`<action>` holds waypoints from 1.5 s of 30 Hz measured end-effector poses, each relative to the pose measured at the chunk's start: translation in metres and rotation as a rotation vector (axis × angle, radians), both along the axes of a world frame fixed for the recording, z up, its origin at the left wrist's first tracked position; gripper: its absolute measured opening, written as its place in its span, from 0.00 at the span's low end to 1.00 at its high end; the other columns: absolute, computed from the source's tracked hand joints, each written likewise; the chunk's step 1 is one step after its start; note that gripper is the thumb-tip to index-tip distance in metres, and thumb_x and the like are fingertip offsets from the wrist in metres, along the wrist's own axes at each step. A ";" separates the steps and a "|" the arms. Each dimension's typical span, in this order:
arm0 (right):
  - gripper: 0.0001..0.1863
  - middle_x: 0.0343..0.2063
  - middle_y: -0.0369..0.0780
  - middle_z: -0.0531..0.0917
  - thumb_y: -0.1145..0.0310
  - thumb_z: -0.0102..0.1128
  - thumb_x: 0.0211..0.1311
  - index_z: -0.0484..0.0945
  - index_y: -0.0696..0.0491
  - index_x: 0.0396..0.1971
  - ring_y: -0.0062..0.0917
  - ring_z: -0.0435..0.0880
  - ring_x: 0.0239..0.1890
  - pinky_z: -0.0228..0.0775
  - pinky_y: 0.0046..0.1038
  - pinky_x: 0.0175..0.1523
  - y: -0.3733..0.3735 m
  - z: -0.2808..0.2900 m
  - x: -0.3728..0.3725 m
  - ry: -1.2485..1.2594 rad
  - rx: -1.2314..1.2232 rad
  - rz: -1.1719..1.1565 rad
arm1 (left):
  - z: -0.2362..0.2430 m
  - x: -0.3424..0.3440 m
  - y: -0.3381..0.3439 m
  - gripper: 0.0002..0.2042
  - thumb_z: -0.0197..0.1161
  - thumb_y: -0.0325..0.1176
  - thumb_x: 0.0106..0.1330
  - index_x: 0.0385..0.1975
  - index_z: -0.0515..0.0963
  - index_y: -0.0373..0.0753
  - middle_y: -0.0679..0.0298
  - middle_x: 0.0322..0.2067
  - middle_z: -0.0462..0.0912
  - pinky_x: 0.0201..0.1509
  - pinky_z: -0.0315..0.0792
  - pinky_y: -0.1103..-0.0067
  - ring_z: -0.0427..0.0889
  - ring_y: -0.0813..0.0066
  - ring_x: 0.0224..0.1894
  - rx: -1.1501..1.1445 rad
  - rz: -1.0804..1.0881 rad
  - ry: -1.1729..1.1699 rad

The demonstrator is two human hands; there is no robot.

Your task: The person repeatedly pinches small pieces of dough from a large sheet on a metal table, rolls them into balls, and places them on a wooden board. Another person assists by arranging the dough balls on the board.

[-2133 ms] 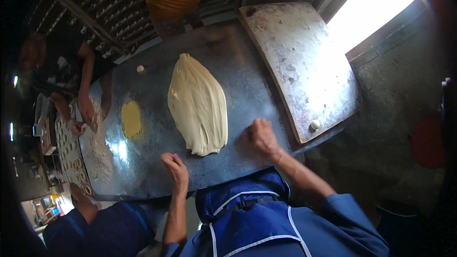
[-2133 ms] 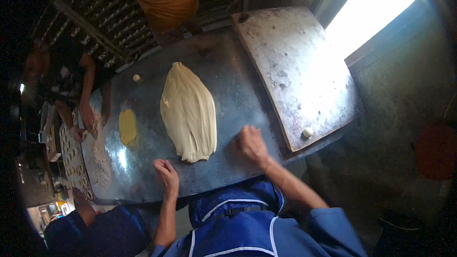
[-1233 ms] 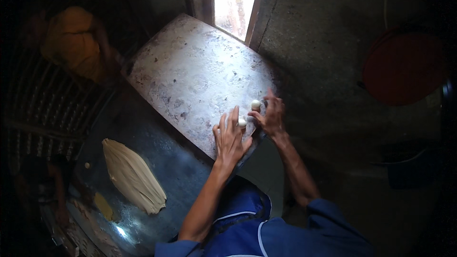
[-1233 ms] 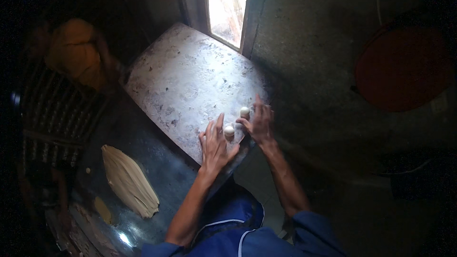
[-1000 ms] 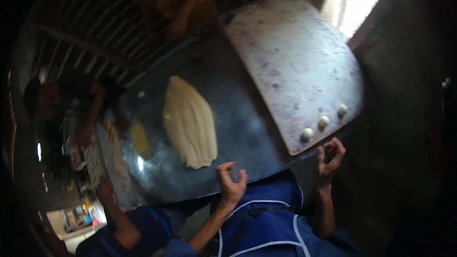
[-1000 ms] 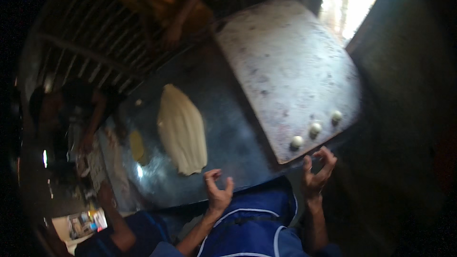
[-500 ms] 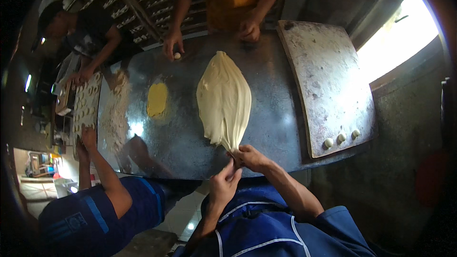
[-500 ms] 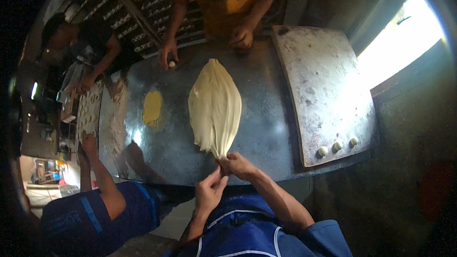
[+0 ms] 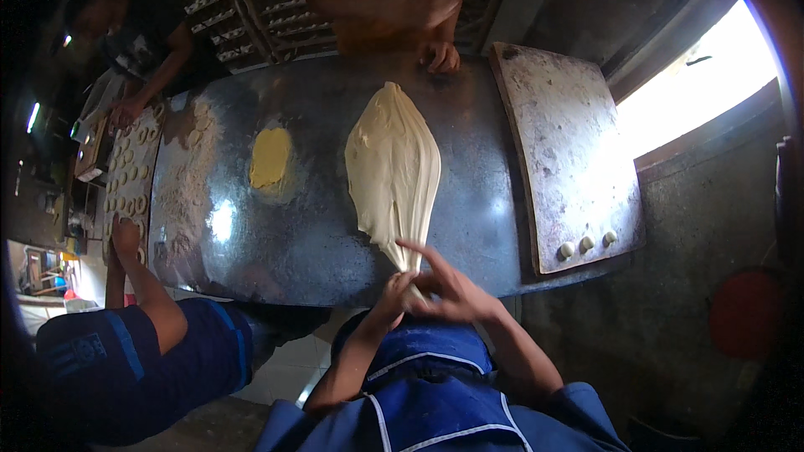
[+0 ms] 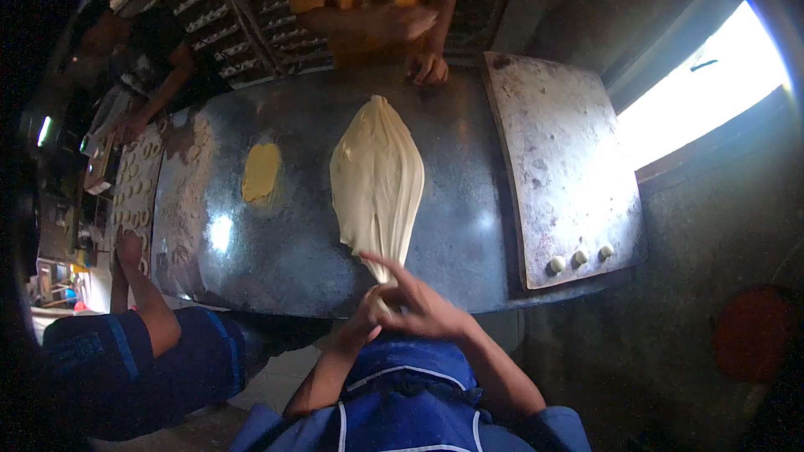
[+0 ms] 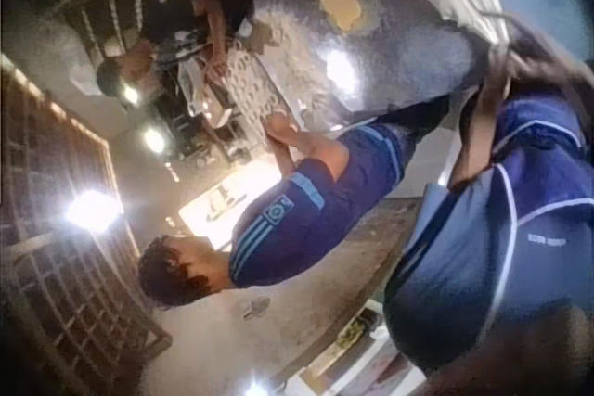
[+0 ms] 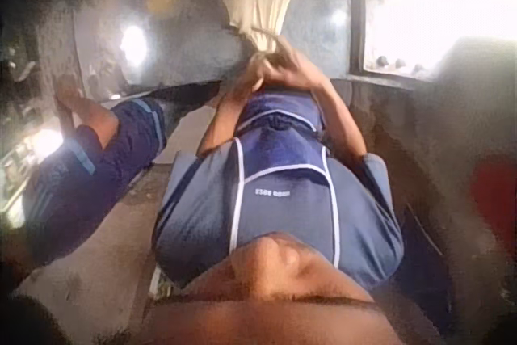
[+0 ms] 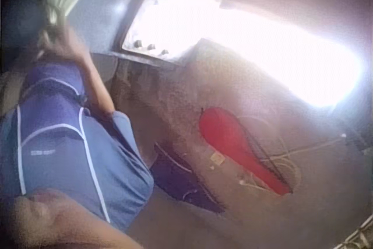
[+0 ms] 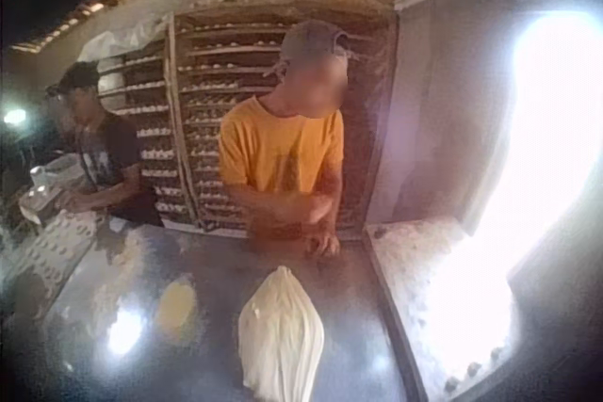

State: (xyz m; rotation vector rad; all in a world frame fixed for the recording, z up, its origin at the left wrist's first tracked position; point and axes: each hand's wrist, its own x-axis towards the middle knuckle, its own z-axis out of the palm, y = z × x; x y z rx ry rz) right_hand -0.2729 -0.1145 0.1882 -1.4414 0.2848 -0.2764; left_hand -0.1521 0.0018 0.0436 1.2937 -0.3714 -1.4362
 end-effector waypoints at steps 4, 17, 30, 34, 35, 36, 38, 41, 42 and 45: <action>0.14 0.36 0.37 0.82 0.63 0.58 0.75 0.79 0.60 0.46 0.21 0.78 0.39 0.73 0.30 0.46 -0.016 -0.106 0.068 0.097 0.006 0.228 | 0.006 -0.005 0.022 0.17 0.56 0.38 0.75 0.49 0.74 0.27 0.35 0.36 0.83 0.43 0.77 0.50 0.83 0.33 0.36 -0.053 -0.466 -1.206; 0.20 0.56 0.53 0.75 0.68 0.65 0.64 0.79 0.53 0.56 0.48 0.73 0.60 0.65 0.46 0.62 -0.010 -0.115 -0.094 0.613 -1.365 -0.577 | -0.009 0.166 0.062 0.09 0.55 0.28 0.71 0.47 0.70 0.35 0.52 0.43 0.75 0.68 0.55 0.47 0.75 0.53 0.54 -0.087 -0.218 -1.765; 0.19 0.41 0.50 0.74 0.59 0.57 0.68 0.71 0.60 0.48 0.43 0.73 0.47 0.65 0.44 0.53 -0.083 -0.146 -0.085 0.685 -1.122 -0.534 | -0.032 0.176 -0.019 0.09 0.57 0.22 0.73 0.43 0.62 0.34 0.53 0.39 0.69 0.49 0.70 0.62 0.74 0.56 0.42 0.067 0.201 -1.408; 0.17 0.40 0.50 0.74 0.61 0.54 0.70 0.71 0.59 0.47 0.44 0.73 0.44 0.65 0.44 0.53 -0.067 -0.162 -0.028 0.664 -0.962 -0.515 | -0.041 0.126 -0.048 0.11 0.58 0.25 0.74 0.42 0.61 0.34 0.53 0.37 0.67 0.46 0.70 0.65 0.72 0.56 0.38 -0.047 0.256 -1.445; 0.16 0.40 0.50 0.74 0.61 0.54 0.70 0.71 0.59 0.47 0.44 0.73 0.44 0.66 0.44 0.52 -0.038 -0.181 -0.051 0.583 -0.824 -0.462 | -0.045 0.112 -0.034 0.11 0.59 0.26 0.74 0.41 0.61 0.34 0.54 0.36 0.67 0.46 0.70 0.65 0.72 0.56 0.37 -0.134 0.208 -1.481; 0.16 0.40 0.50 0.74 0.61 0.54 0.70 0.71 0.59 0.47 0.44 0.73 0.44 0.66 0.45 0.52 -0.022 -0.192 -0.076 0.503 -0.681 -0.411 | -0.049 0.127 -0.019 0.11 0.59 0.25 0.74 0.41 0.61 0.34 0.53 0.36 0.67 0.46 0.70 0.65 0.72 0.56 0.37 -0.155 0.159 -1.494; 0.12 0.36 0.50 0.72 0.65 0.53 0.68 0.70 0.58 0.42 0.44 0.73 0.43 0.66 0.45 0.49 -0.055 -0.167 -0.100 0.515 -0.754 -0.376 | -0.055 0.170 0.009 0.10 0.58 0.25 0.73 0.41 0.61 0.33 0.53 0.36 0.67 0.46 0.70 0.65 0.72 0.56 0.37 -0.172 0.081 -1.535; 0.10 0.31 0.48 0.70 0.69 0.59 0.64 0.68 0.57 0.35 0.45 0.71 0.38 0.64 0.46 0.45 -0.092 -0.145 -0.055 0.622 -0.994 -0.669 | -0.029 0.176 -0.059 0.08 0.55 0.19 0.70 0.40 0.62 0.33 0.53 0.36 0.68 0.48 0.71 0.66 0.73 0.56 0.39 0.079 0.333 -1.458; 0.12 0.30 0.48 0.68 0.69 0.62 0.62 0.67 0.56 0.32 0.45 0.70 0.35 0.63 0.46 0.44 -0.095 -0.155 -0.032 0.536 -1.066 -0.813 | -0.029 0.158 -0.073 0.09 0.56 0.19 0.70 0.40 0.62 0.33 0.53 0.36 0.68 0.48 0.71 0.65 0.73 0.56 0.39 0.125 0.407 -1.394; 0.12 0.29 0.47 0.68 0.72 0.64 0.59 0.66 0.57 0.30 0.43 0.71 0.34 0.64 0.42 0.39 -0.032 -0.173 -0.045 0.407 -0.950 -0.616 | -0.038 0.107 -0.026 0.09 0.58 0.20 0.70 0.40 0.63 0.33 0.52 0.37 0.69 0.48 0.71 0.65 0.73 0.57 0.38 -0.098 0.271 -1.413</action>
